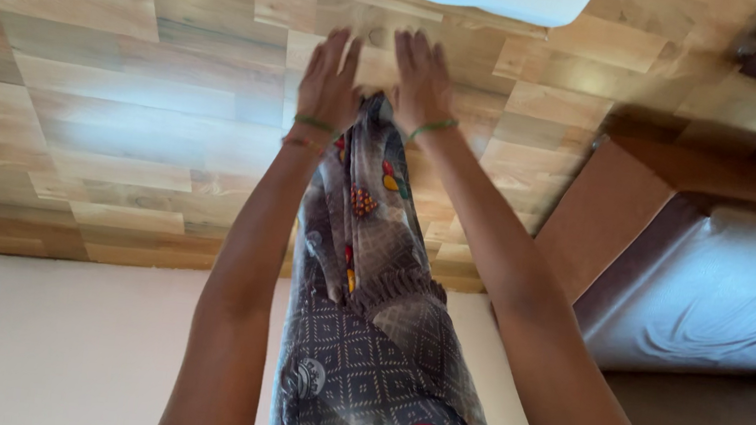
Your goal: The person is making a bed by tucking a white bedsheet under the mattress along all its edges.
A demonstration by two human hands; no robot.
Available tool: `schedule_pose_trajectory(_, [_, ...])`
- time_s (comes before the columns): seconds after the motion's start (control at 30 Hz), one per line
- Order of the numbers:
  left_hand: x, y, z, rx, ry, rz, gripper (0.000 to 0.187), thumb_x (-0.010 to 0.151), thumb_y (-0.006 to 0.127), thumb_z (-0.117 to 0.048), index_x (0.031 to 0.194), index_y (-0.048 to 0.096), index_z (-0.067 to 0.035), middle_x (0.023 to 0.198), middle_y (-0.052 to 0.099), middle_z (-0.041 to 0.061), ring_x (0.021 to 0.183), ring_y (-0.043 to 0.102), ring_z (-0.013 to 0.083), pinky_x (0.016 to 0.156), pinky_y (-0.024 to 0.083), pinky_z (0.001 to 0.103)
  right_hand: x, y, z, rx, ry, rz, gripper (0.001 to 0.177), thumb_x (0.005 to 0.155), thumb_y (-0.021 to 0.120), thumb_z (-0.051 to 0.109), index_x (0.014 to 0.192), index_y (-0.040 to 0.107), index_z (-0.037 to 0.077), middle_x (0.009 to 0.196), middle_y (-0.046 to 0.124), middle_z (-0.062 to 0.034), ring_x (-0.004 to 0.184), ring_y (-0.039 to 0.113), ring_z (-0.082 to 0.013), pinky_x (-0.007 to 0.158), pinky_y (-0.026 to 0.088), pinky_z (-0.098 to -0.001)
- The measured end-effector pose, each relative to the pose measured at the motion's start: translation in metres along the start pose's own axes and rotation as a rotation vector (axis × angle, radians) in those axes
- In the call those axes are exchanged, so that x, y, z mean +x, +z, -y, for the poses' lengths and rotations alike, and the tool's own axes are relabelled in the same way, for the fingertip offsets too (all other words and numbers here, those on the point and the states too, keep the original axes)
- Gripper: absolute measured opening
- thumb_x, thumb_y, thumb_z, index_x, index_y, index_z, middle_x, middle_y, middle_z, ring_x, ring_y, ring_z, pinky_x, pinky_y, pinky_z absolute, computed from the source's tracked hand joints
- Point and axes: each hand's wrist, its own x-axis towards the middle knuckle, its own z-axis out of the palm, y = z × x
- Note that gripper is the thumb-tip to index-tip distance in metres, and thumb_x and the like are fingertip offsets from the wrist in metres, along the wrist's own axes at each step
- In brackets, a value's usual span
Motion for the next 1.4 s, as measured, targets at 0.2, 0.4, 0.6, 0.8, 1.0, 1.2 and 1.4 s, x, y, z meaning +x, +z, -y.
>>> schedule_pose_trajectory(0.2, [-0.011, -0.043, 0.054, 0.104, -0.012, -0.222, 0.083, 0.098, 0.076, -0.025, 0.162, 0.03, 0.003, 0.167, 0.033, 0.022, 0.156, 0.026, 0.0359, 0.129, 0.024, 0.046, 0.032, -0.012, 0.016, 0.071, -0.199, -0.093, 0.079, 0.091, 0.067, 0.007, 0.159, 0.028, -0.004, 0.16, 0.037, -0.0235, 0.149, 0.035, -0.0357, 0.125, 0.026, -0.0448])
schedule_pose_trajectory(0.4, [0.055, -0.068, 0.058, 0.101, -0.077, -0.092, 0.085, 0.097, 0.076, -0.03, 0.159, 0.033, 0.009, 0.162, 0.035, 0.023, 0.154, 0.028, 0.0371, 0.128, 0.02, 0.046, 0.087, -0.03, 0.028, 0.144, -0.135, -0.07, 0.074, 0.085, 0.07, -0.001, 0.152, 0.04, -0.003, 0.151, 0.047, -0.0248, 0.139, 0.049, -0.039, 0.118, 0.043, -0.0443])
schedule_pose_trajectory(0.6, [0.066, -0.077, 0.042, 0.091, -0.2, 0.148, 0.084, 0.092, 0.072, -0.046, 0.149, 0.042, 0.009, 0.158, 0.036, 0.023, 0.149, 0.028, 0.0372, 0.127, 0.016, 0.044, 0.097, -0.005, 0.033, 0.109, 0.005, 0.107, 0.067, 0.082, 0.066, -0.008, 0.147, 0.052, -0.001, 0.135, 0.061, -0.0249, 0.115, 0.066, -0.0381, 0.096, 0.06, -0.0434])
schedule_pose_trajectory(0.8, [0.079, -0.084, 0.033, 0.199, -0.251, 0.354, 0.079, 0.092, 0.066, -0.051, 0.145, 0.049, 0.005, 0.153, 0.045, 0.017, 0.146, 0.033, 0.033, 0.123, 0.018, 0.045, 0.1, 0.0, 0.031, 0.087, 0.073, 0.284, 0.056, 0.089, 0.056, -0.007, 0.144, 0.054, 0.005, 0.133, 0.061, -0.0269, 0.114, 0.066, -0.0392, 0.093, 0.059, -0.0469])
schedule_pose_trajectory(1.0, [0.072, -0.077, 0.037, 0.19, -0.289, 0.435, 0.073, 0.095, 0.067, -0.047, 0.146, 0.052, 0.003, 0.151, 0.051, 0.016, 0.147, 0.037, 0.0302, 0.127, 0.02, 0.043, 0.094, 0.003, 0.024, -0.054, -0.075, 0.178, 0.057, 0.085, 0.06, 0.002, 0.142, 0.055, 0.006, 0.136, 0.06, -0.0235, 0.124, 0.059, -0.0406, 0.101, 0.051, -0.0547])
schedule_pose_trajectory(1.2, [0.075, -0.068, 0.044, 0.278, -0.22, 0.298, 0.082, 0.089, 0.069, -0.051, 0.144, 0.05, 0.007, 0.152, 0.046, 0.02, 0.145, 0.035, 0.0344, 0.123, 0.018, 0.047, 0.104, -0.004, 0.027, 0.057, 0.018, 0.333, 0.065, 0.093, 0.054, -0.002, 0.157, 0.044, 0.007, 0.141, 0.058, -0.0282, 0.125, 0.06, -0.0425, 0.101, 0.052, -0.0545])
schedule_pose_trajectory(1.4, [0.063, -0.052, 0.058, 0.105, -0.174, 0.051, 0.076, 0.096, 0.075, -0.034, 0.152, 0.044, 0.008, 0.161, 0.036, 0.024, 0.152, 0.03, 0.0421, 0.131, 0.018, 0.049, 0.096, -0.001, 0.037, 0.088, -0.04, 0.134, 0.072, 0.09, 0.058, -0.002, 0.159, 0.037, -0.001, 0.148, 0.05, -0.0266, 0.137, 0.051, -0.0405, 0.122, 0.039, -0.0497])
